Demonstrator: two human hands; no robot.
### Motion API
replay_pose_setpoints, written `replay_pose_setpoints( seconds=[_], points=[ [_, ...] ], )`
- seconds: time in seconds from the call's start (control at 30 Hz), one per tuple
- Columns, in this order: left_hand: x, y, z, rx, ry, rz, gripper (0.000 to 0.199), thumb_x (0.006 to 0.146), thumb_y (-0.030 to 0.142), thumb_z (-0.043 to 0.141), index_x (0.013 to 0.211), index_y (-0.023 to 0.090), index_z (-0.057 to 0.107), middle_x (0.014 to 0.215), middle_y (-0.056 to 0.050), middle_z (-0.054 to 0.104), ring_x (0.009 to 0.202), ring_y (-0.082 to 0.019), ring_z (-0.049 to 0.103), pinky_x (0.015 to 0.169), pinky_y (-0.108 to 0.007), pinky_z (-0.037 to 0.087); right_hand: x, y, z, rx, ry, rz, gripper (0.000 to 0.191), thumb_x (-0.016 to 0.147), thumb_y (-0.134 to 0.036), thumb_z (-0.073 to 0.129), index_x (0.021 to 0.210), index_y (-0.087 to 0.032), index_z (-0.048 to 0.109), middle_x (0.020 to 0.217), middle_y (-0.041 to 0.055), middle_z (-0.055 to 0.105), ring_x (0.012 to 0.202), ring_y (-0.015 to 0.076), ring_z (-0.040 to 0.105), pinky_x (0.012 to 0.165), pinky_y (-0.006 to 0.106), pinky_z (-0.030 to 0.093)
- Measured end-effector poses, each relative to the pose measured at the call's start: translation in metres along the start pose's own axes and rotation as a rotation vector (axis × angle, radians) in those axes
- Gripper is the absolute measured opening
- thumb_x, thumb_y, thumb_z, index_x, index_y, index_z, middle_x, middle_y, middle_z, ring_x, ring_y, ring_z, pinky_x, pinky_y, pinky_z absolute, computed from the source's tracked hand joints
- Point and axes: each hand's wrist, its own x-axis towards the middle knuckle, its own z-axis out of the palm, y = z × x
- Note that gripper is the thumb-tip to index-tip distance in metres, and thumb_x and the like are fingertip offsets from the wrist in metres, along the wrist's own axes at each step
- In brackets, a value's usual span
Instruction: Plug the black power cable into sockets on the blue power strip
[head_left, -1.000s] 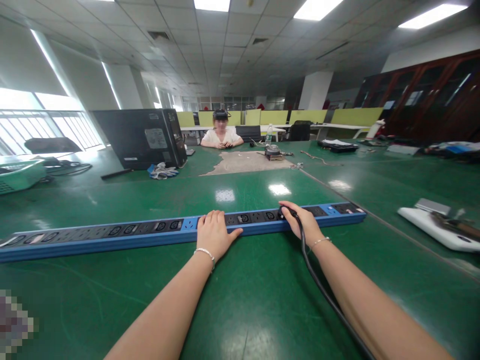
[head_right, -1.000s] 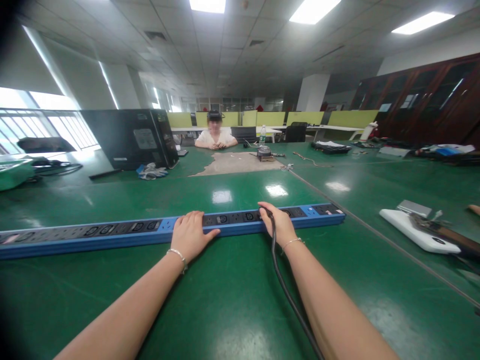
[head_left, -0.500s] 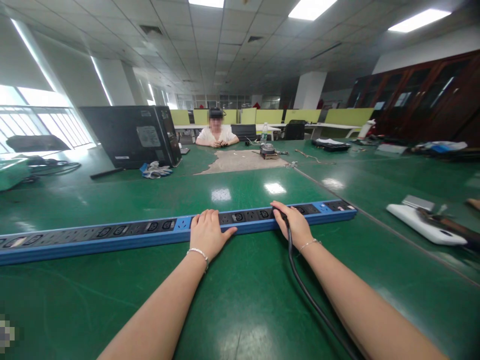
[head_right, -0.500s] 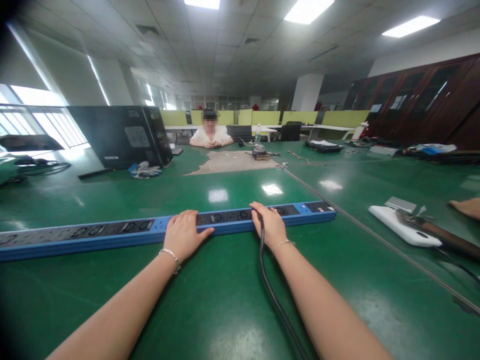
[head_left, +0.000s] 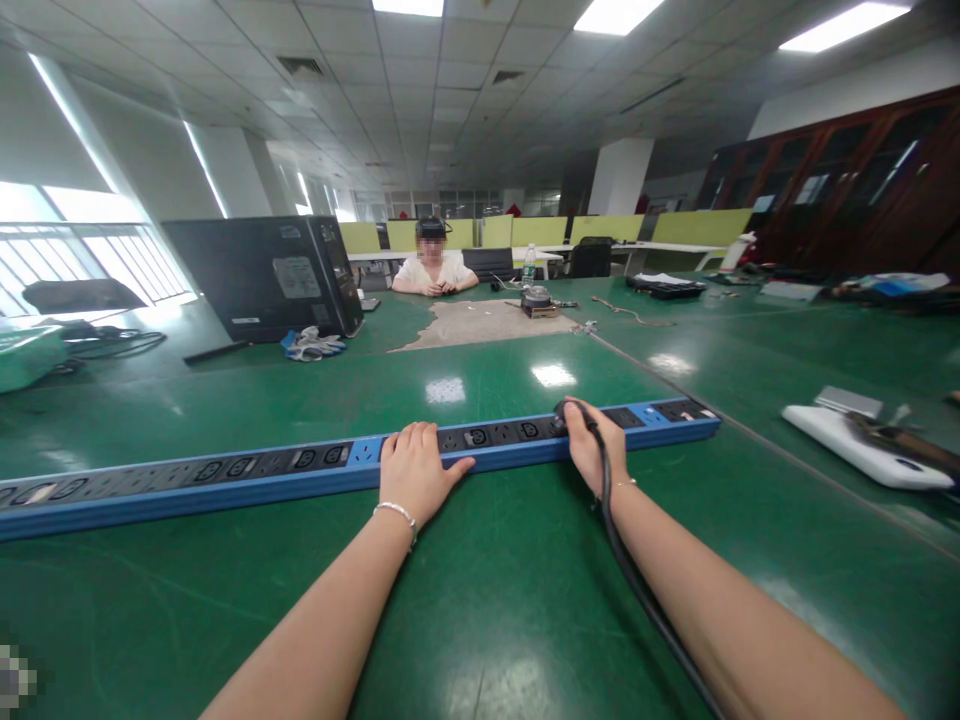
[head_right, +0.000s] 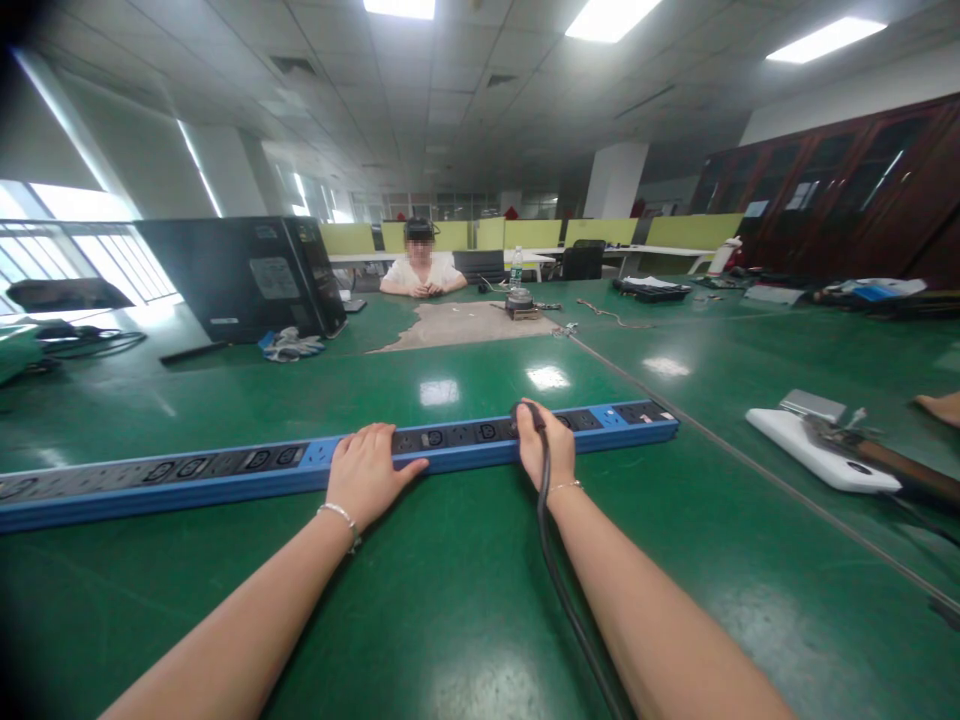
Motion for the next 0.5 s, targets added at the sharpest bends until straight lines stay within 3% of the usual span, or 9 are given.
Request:
replay_pose_setpoints(
  seconds=[0.07, 0.13, 0.33, 0.5],
  points=[
    [0.000, 0.000, 0.000, -0.001, 0.000, 0.000, 0.062, 0.074, 0.060, 0.050, 0.115, 0.012, 0.051, 0.116, -0.016, 0.058, 0.113, -0.029, 0.048, 0.097, -0.043, 0.031, 0.011, 0.002, -0.011, 0.129, 0.143, 0.076, 0.047, 0.084, -0.051, 0.039, 0.095, -0.015, 0.067, 0.094, 0.0103, 0.069, 0.090, 0.0222, 0.063, 0.084, 0.035, 0.047],
    [0.000, 0.000, -0.001, 0.003, -0.003, 0.001, 0.063, 0.074, 0.060, 0.050, 0.115, 0.012, 0.051, 0.116, -0.016, 0.058, 0.113, -0.029, 0.048, 0.097, -0.043, 0.031, 0.023, 0.012, -0.027, 0.181, 0.191, 0.063, 0.048, 0.083, -0.052, 0.040, 0.095, -0.014, 0.067, 0.096, 0.0102, 0.069, 0.093, 0.0219, 0.062, 0.087, 0.035, 0.045],
    [0.001, 0.001, -0.003, 0.030, -0.024, 0.003, 0.064, 0.075, 0.061, 0.049, 0.114, 0.011, 0.051, 0.116, -0.016, 0.059, 0.111, -0.029, 0.049, 0.096, -0.042, 0.032, 0.046, 0.076, -0.069, 0.009, 0.038, 0.123, 0.041, 0.081, -0.049, 0.044, 0.096, -0.021, 0.069, 0.098, 0.0052, 0.069, 0.099, 0.0242, 0.060, 0.092, 0.040, 0.042],
    [0.002, 0.001, -0.003, 0.027, -0.022, 0.010, 0.064, 0.075, 0.061, 0.049, 0.114, 0.011, 0.052, 0.115, -0.016, 0.059, 0.111, -0.030, 0.049, 0.095, -0.043, 0.033, 0.049, 0.101, -0.068, -0.155, -0.097, 0.067, 0.038, 0.081, -0.049, 0.043, 0.097, -0.025, 0.069, 0.100, 0.0037, 0.069, 0.102, 0.0249, 0.059, 0.094, 0.042, 0.040]
  ],
)
